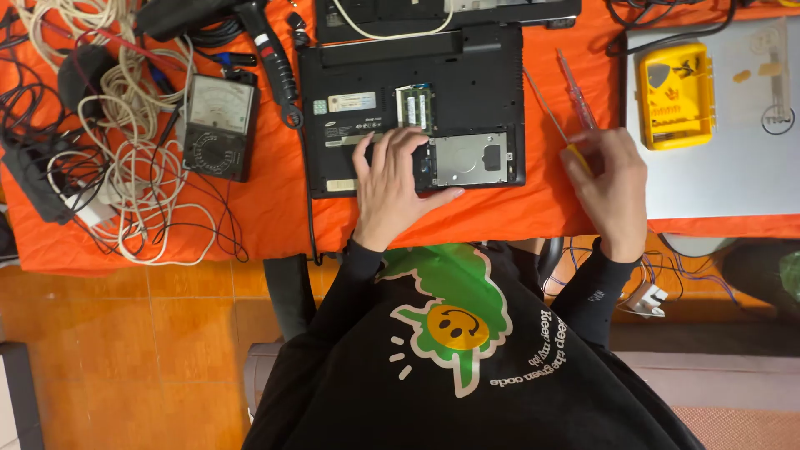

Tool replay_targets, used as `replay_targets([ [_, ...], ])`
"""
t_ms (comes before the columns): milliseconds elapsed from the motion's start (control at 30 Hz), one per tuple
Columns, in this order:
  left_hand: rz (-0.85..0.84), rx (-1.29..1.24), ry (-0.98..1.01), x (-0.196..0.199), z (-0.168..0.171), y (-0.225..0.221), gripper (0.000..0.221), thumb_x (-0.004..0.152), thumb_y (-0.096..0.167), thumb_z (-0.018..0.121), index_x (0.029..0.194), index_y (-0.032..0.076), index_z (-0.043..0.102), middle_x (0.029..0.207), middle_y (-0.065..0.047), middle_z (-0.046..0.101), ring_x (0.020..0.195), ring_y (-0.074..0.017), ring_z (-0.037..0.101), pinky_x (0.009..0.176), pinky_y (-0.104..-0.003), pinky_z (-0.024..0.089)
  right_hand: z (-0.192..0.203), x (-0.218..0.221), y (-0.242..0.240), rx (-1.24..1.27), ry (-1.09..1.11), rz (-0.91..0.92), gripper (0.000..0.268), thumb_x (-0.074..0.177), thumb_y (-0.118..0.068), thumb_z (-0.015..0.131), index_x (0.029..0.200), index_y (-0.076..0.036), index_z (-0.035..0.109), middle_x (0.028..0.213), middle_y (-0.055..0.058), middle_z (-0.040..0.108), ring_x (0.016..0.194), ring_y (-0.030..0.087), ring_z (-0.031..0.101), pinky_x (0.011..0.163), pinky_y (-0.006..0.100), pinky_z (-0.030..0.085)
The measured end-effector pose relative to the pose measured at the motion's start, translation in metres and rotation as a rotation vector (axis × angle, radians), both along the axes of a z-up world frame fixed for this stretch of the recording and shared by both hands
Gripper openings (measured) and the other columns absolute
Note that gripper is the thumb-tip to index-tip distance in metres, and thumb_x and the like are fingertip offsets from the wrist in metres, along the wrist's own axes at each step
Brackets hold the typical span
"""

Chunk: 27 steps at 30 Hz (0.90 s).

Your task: The recorder is repairing a laptop, including removing a hard drive, heating it with a hair dryer, and testing components with a multimeter.

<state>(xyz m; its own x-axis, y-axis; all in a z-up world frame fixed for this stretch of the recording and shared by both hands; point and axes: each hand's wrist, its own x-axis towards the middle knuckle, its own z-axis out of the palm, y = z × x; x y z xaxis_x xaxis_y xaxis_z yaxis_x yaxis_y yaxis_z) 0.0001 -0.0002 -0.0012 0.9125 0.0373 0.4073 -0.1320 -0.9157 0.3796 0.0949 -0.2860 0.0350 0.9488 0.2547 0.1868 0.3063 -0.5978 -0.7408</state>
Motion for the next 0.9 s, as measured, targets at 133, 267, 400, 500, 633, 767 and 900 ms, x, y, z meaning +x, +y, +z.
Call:
replay_targets([
  [133, 0.005, 0.053, -0.043, 0.001, 0.003, 0.000, 0.083, 0.082, 0.073, 0.075, 0.125, 0.004, 0.055, 0.138, -0.011, 0.055, 0.134, -0.0272, 0.047, 0.119, -0.052, 0.022, 0.002, 0.000, 0.008, -0.116, -0.099, 0.055, 0.021, 0.096, -0.005, 0.078, 0.116, -0.002, 0.071, 0.099, 0.014, 0.062, 0.083, 0.026, 0.064, 0.075, 0.037, 0.050],
  [267, 0.007, 0.043, -0.020, -0.001, 0.002, 0.000, 0.069, 0.083, 0.072, 0.073, 0.108, 0.009, 0.060, 0.135, -0.010, 0.056, 0.133, -0.0272, 0.047, 0.118, -0.054, 0.022, 0.005, -0.002, 0.016, -0.148, -0.027, 0.050, 0.021, 0.094, -0.009, 0.076, 0.114, -0.003, 0.070, 0.096, 0.013, 0.063, 0.077, 0.025, 0.065, 0.071, 0.036, 0.051],
  [400, -0.002, 0.039, -0.042, -0.002, 0.002, -0.002, 0.063, 0.083, 0.070, 0.074, 0.098, 0.012, 0.059, 0.135, -0.010, 0.055, 0.134, -0.0283, 0.046, 0.119, -0.054, 0.022, 0.007, -0.004, 0.018, -0.120, -0.001, 0.042, 0.023, 0.093, -0.009, 0.075, 0.115, -0.003, 0.070, 0.096, 0.012, 0.063, 0.074, 0.023, 0.065, 0.070, 0.036, 0.052],
  [500, -0.008, 0.030, -0.051, -0.002, 0.001, -0.001, 0.062, 0.082, 0.070, 0.074, 0.097, 0.011, 0.058, 0.135, -0.011, 0.055, 0.133, -0.0294, 0.046, 0.118, -0.055, 0.022, 0.009, -0.005, 0.019, -0.138, 0.017, 0.032, 0.024, 0.093, -0.011, 0.076, 0.116, -0.003, 0.071, 0.095, 0.012, 0.063, 0.073, 0.023, 0.064, 0.070, 0.037, 0.051],
  [633, -0.005, 0.018, -0.057, -0.002, 0.003, -0.001, 0.062, 0.083, 0.069, 0.074, 0.097, 0.011, 0.058, 0.134, -0.011, 0.055, 0.133, -0.0290, 0.047, 0.118, -0.054, 0.022, 0.009, -0.006, 0.028, -0.164, -0.033, 0.022, 0.025, 0.093, -0.012, 0.076, 0.116, -0.003, 0.072, 0.096, 0.014, 0.062, 0.078, 0.026, 0.063, 0.073, 0.039, 0.051],
  [767, -0.010, 0.040, -0.062, -0.002, 0.007, -0.001, 0.061, 0.082, 0.069, 0.074, 0.097, 0.011, 0.059, 0.133, -0.011, 0.055, 0.131, -0.0298, 0.047, 0.117, -0.055, 0.023, 0.004, -0.009, 0.049, -0.133, -0.255, 0.100, 0.021, 0.097, -0.012, 0.074, 0.116, -0.005, 0.072, 0.101, 0.014, 0.060, 0.097, 0.031, 0.059, 0.087, 0.042, 0.048],
  [900, -0.008, 0.038, -0.060, -0.004, 0.009, -0.002, 0.061, 0.083, 0.068, 0.073, 0.099, 0.011, 0.061, 0.132, -0.010, 0.056, 0.131, -0.0289, 0.048, 0.117, -0.054, 0.025, 0.008, -0.017, 0.076, -0.092, -0.269, 0.228, 0.020, 0.094, -0.016, 0.075, 0.112, -0.007, 0.075, 0.104, 0.013, 0.061, 0.102, 0.030, 0.058, 0.090, 0.040, 0.046],
])
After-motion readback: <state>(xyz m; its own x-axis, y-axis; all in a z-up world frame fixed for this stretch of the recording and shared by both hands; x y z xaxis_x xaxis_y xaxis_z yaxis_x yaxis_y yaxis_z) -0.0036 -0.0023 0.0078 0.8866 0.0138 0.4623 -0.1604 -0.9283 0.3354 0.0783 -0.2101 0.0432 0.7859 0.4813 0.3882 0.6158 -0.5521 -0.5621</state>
